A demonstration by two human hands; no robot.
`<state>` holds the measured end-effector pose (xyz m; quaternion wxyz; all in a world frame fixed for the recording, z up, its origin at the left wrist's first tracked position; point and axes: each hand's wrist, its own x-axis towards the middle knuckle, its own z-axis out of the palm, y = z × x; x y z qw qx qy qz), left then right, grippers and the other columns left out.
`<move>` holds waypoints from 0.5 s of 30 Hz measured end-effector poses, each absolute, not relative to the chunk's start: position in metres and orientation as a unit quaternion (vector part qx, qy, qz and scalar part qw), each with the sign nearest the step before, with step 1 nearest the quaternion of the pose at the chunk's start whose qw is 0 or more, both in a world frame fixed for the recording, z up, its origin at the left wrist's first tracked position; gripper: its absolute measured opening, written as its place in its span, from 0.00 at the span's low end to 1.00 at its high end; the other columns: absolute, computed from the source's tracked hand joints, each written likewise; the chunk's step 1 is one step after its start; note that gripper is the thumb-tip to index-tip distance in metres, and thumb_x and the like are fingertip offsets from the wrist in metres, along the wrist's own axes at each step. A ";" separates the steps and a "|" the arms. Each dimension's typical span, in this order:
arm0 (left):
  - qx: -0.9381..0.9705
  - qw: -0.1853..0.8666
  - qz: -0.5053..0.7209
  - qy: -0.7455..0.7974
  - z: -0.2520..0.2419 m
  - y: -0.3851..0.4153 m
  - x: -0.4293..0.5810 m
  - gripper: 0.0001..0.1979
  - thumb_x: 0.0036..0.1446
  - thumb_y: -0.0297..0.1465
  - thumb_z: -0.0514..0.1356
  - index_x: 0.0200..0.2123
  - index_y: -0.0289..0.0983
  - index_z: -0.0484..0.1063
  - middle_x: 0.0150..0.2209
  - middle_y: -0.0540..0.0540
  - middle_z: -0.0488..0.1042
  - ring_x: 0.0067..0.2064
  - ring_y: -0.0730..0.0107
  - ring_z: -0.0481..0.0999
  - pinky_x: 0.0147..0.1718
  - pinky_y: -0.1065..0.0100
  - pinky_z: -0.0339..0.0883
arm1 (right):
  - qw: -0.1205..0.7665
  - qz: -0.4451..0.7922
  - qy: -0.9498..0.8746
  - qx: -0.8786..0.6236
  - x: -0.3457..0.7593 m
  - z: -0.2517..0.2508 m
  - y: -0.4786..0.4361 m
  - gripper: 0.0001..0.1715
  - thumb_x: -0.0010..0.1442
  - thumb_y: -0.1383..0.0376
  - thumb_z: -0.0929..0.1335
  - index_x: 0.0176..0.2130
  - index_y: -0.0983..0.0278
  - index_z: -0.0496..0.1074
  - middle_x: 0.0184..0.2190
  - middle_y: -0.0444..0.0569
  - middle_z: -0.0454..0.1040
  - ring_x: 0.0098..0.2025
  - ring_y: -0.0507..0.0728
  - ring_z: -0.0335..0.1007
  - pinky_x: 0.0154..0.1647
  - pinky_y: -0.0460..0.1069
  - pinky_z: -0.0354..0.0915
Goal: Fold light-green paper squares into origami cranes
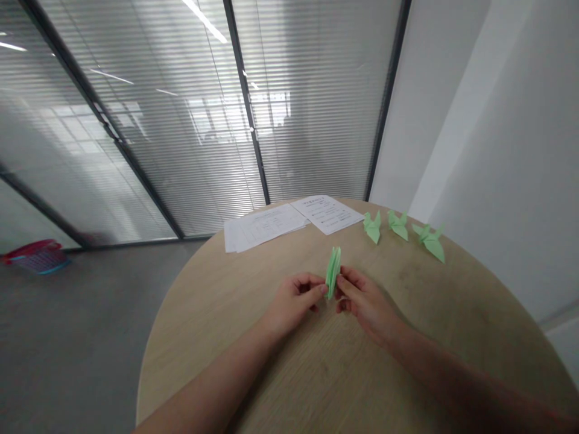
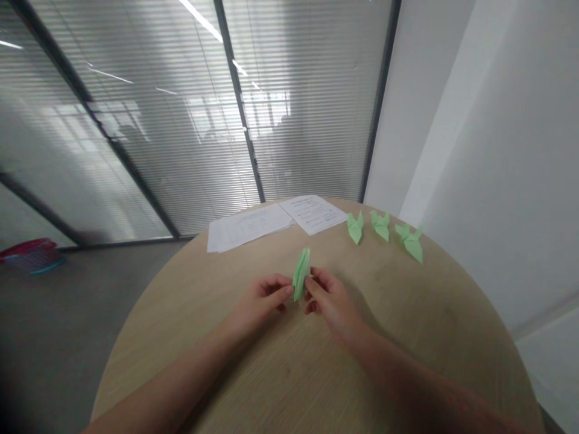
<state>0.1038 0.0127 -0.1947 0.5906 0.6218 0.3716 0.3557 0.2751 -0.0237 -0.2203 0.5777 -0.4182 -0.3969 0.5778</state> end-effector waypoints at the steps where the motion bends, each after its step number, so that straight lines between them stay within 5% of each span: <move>1: 0.623 0.590 0.356 0.370 -0.195 0.012 0.104 0.19 0.49 0.45 0.70 0.34 0.35 0.79 0.31 0.47 0.76 0.30 0.71 0.71 0.28 0.70 0.68 | 0.582 0.576 -0.389 -0.421 0.275 -0.221 -0.024 0.29 0.51 0.49 0.77 0.47 0.60 0.72 0.36 0.47 0.74 0.33 0.54 0.69 0.27 0.47 0.67; 8: 0.618 0.599 0.365 0.355 -0.196 0.010 0.106 0.17 0.50 0.45 0.70 0.31 0.35 0.78 0.33 0.46 0.78 0.31 0.71 0.73 0.30 0.70 0.70 | 0.569 0.558 -0.418 -0.436 0.277 -0.223 -0.023 0.19 0.53 0.51 0.75 0.35 0.61 0.71 0.36 0.48 0.74 0.35 0.56 0.72 0.33 0.50 0.72; 15: 0.615 0.574 0.379 0.385 -0.200 0.014 0.105 0.17 0.49 0.43 0.71 0.31 0.35 0.76 0.28 0.48 0.75 0.29 0.71 0.73 0.30 0.68 0.71 | 0.544 0.548 -0.462 -0.437 0.275 -0.218 -0.026 0.17 0.55 0.51 0.73 0.38 0.61 0.77 0.38 0.49 0.76 0.39 0.58 0.74 0.35 0.51 0.74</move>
